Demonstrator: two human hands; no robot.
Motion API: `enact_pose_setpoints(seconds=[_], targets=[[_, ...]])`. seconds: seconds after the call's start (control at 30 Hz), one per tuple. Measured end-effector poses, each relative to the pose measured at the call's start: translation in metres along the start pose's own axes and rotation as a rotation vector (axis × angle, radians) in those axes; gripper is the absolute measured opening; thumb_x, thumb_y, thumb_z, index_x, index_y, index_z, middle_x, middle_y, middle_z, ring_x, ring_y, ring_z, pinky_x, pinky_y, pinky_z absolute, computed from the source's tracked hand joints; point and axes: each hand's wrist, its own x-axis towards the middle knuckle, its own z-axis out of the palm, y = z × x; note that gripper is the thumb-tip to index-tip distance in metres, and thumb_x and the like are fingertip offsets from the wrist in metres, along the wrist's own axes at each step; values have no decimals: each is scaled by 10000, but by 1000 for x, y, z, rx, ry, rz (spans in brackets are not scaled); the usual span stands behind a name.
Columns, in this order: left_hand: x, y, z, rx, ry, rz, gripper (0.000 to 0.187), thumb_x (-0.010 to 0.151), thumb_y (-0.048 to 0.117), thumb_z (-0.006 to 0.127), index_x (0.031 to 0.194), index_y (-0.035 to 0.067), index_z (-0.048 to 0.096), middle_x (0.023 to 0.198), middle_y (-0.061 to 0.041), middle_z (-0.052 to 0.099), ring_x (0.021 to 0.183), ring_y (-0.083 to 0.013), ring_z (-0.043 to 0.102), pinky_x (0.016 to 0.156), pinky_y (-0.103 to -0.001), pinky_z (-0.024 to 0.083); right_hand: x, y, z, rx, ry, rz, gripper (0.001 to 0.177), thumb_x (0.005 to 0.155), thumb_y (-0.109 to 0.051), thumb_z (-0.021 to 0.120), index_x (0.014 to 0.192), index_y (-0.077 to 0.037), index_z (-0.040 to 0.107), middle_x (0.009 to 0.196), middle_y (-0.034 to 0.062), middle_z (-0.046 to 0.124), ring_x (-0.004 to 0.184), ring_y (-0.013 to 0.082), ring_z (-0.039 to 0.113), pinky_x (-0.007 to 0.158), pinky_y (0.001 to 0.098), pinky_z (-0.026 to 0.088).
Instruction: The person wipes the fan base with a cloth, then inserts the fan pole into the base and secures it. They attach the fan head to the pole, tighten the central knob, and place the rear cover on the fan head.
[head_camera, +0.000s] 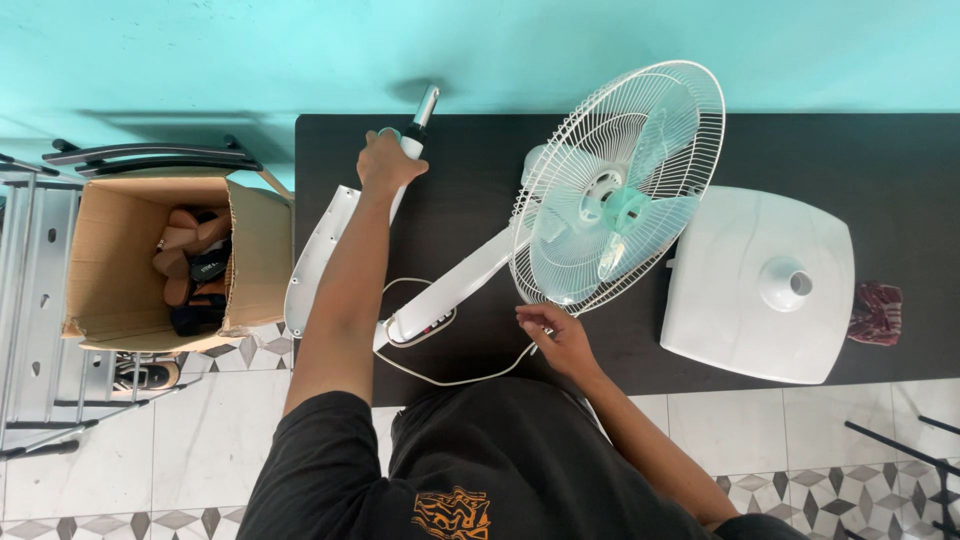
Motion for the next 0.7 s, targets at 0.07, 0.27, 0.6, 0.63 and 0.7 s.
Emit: enact_pose_setpoints(seconds=[0.07,0.27,0.6,0.63,0.7], targets=[[-11,9,-18,-43,30,32,602,640,362,880,1113,60,664,1162,-158,596,999,-359,682,814,-459,579,-2,0,0,32,-11,-10,269,966,-75,653,1228,-33,698,1098,76,746,1023,151,726,931,300,573],[-90,20,-71,-266,43,210,462,694,358,808,1038,59,730,1000,-142,728,961,-333,714,853,-437,546,-12,-4,-2,92,-12,-51,277,978,-81,644,1246,-26,684,1100,77,741,1015,149,715,924,297,568],[-241,28,-76,-868,-235,419,417,694,247,755,1019,1,668,880,-54,677,818,-143,644,749,-309,523,-40,-31,-13,304,-40,-83,287,1024,-93,616,1299,-19,653,1142,65,707,1065,151,664,930,294,541],[-248,32,-71,-902,-249,438,417,688,241,755,1011,-4,658,878,-46,666,812,-133,632,740,-307,523,-40,-35,-15,321,-35,-90,287,1024,-91,614,1299,-16,648,1152,67,704,1073,152,665,941,296,541],[-257,43,-57,-1006,-306,583,442,687,265,765,1025,-2,664,902,-36,670,831,-119,623,757,-294,519,-44,-43,-21,359,-23,-98,287,1023,-87,610,1298,-11,640,1173,69,699,1088,155,666,964,301,541]])
